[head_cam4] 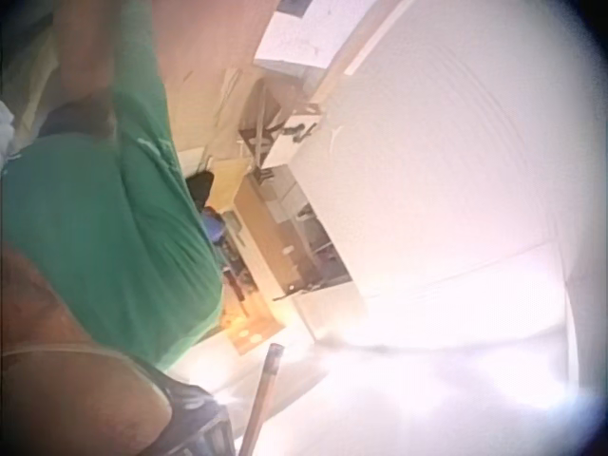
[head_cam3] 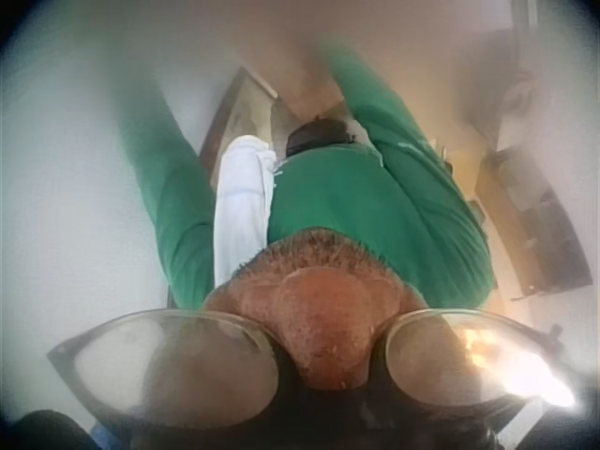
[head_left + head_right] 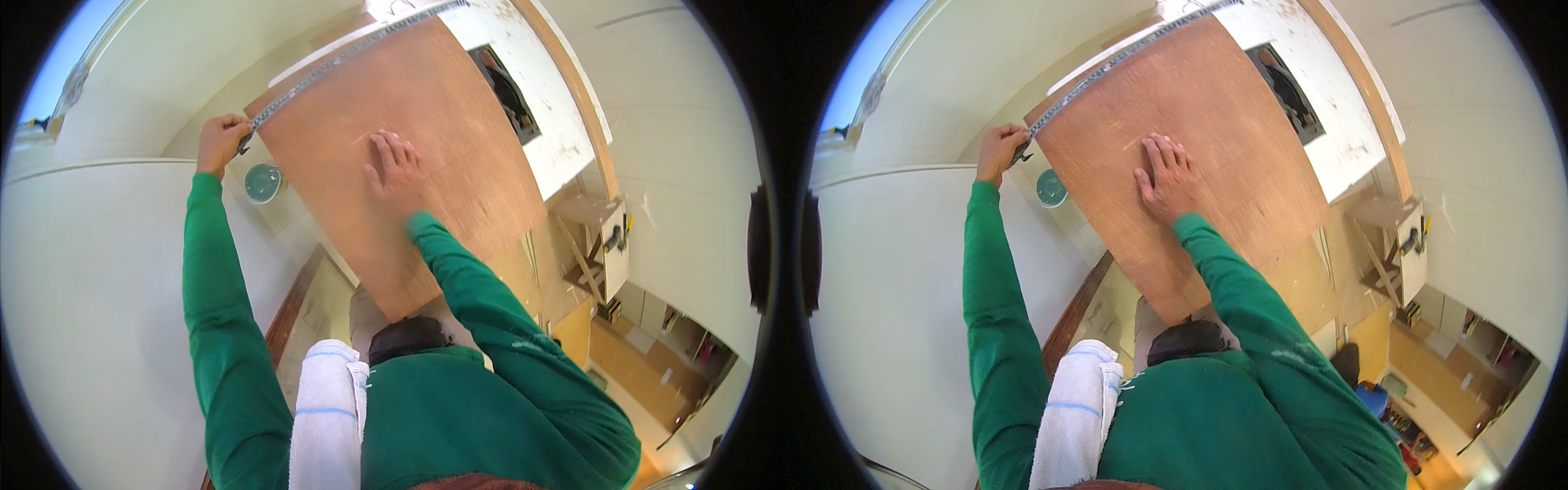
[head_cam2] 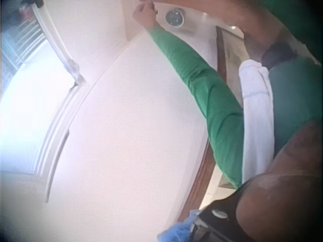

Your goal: The person positions a rectangular wooden board on a white workbench, measures its length with a tape measure, and marks the board with a pencil. The person then picks up a small wooden block and places it on the board.

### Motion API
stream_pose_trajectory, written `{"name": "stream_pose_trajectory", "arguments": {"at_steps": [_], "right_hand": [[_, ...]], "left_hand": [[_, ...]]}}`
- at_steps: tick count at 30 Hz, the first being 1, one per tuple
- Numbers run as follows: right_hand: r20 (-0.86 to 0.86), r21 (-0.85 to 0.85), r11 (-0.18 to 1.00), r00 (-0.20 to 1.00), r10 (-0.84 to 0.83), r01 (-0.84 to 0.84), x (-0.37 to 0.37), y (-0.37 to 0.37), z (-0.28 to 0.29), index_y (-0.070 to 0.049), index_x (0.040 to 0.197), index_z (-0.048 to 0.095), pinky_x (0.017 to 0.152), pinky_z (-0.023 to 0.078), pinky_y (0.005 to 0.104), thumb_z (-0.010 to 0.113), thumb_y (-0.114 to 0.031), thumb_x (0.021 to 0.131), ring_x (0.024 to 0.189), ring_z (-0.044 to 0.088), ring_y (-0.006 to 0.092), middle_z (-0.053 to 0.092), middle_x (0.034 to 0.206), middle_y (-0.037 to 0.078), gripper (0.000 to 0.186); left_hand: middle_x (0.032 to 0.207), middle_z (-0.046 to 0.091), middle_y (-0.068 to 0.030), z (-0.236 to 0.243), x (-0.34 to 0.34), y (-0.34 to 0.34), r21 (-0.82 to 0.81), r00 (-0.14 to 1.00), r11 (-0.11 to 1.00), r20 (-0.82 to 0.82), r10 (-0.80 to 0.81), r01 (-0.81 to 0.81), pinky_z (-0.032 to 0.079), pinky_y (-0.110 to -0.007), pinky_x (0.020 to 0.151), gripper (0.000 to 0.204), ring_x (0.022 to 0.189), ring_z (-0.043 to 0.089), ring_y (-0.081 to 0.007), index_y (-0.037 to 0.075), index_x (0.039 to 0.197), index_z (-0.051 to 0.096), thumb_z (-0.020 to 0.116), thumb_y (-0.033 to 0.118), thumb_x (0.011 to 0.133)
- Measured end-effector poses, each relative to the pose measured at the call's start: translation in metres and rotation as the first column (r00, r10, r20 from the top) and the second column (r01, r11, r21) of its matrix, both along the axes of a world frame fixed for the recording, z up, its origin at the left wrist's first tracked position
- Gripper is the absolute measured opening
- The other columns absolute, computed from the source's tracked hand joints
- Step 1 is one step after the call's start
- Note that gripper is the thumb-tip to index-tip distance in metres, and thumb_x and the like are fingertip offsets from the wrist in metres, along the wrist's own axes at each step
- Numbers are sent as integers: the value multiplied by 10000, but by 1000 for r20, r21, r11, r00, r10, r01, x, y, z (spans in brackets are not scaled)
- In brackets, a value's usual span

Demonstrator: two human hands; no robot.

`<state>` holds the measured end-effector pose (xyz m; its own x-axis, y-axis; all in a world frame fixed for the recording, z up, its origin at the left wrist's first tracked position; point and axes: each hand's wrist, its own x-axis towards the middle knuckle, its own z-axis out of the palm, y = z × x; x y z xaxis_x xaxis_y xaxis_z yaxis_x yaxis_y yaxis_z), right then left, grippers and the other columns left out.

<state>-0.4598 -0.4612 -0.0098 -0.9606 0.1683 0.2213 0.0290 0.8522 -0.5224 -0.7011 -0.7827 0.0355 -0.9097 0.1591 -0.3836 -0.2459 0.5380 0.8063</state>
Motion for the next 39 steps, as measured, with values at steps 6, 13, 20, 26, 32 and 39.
{"name": "stream_pose_trajectory", "arguments": {"at_steps": [6, 13, 20, 26, 32, 39], "right_hand": [[-7, -125, 992, 1000, -5, 4, 3, 4, -1, -108, 1550, 579, 1307, 332, 562, 745, -315, 999, 1538, 485, 386, 569, 1634, 128, 611], [-190, -492, 870, 977, -95, -11, 48, 34, 1, -82, 1303, 745, 1030, 577, 480, 728, -142, 1011, 1234, 707, 368, 728, 1391, 144, 298], [-74, -480, 860, 969, -237, 173, 247, 146, 14, -43, 1215, 775, 901, 619, 408, 707, -14, 1021, 1031, 767, 336, 773, 1204, 145, 208], [79, -415, 848, 942, -326, 329, 374, 211, 17, -51, 1206, 778, 820, 617, 367, 680, -6, 1062, 949, 762, 259, 775, 1144, 119, 180], [175, -405, 791, 888, -425, 459, 425, 218, -15, -44, 1175, 780, 788, 605, 353, 683, -1, 1053, 897, 756, 241, 778, 1115, 112, 162], [249, -441, 761, 879, -406, 476, 455, 208, -42, -38, 1182, 783, 789, 606, 359, 690, 5, 1041, 900, 763, 233, 782, 1102, 120, 174]], "left_hand": [[960, 798, -52, 38, 134, 14, 91, 993, 989, 31, 113, -116, 563, -288, 813, 173, 850, 711, -132, -46, 1070, 825, 768, 90, 980], [963, 785, -36, 59, 308, 16, 61, 954, 968, 196, 226, -242, 548, -254, 778, 127, 837, 693, -100, -43, 1070, 810, 765, 50, 996], [879, 777, -23, 42, 417, 49, -107, 989, 994, 140, 50, -35, 525, -270, 718, 191, 778, 671, -98, -31, 1041, 836, 796, 135, 954], [826, 773, -32, 29, 459, 85, -146, 986, 989, 164, 4, 20, 528, -280, 704, 202, 753, 671, -100, -29, 1011, 840, 797, 154, 936], [843, 800, -86, 18, 470, 90, -197, 988, 977, 150, -47, 77, 567, -312, 756, 234, 779, 722, -145, -22, 1012, 845, 795, 179, 903], [884, 831, -88, -3, 476, 81, -236, 986, 964, 140, -91, 123, 593, -336, 818, 256, 818, 760, -171, -4, 1011, 853, 797, 214, 891]]}}
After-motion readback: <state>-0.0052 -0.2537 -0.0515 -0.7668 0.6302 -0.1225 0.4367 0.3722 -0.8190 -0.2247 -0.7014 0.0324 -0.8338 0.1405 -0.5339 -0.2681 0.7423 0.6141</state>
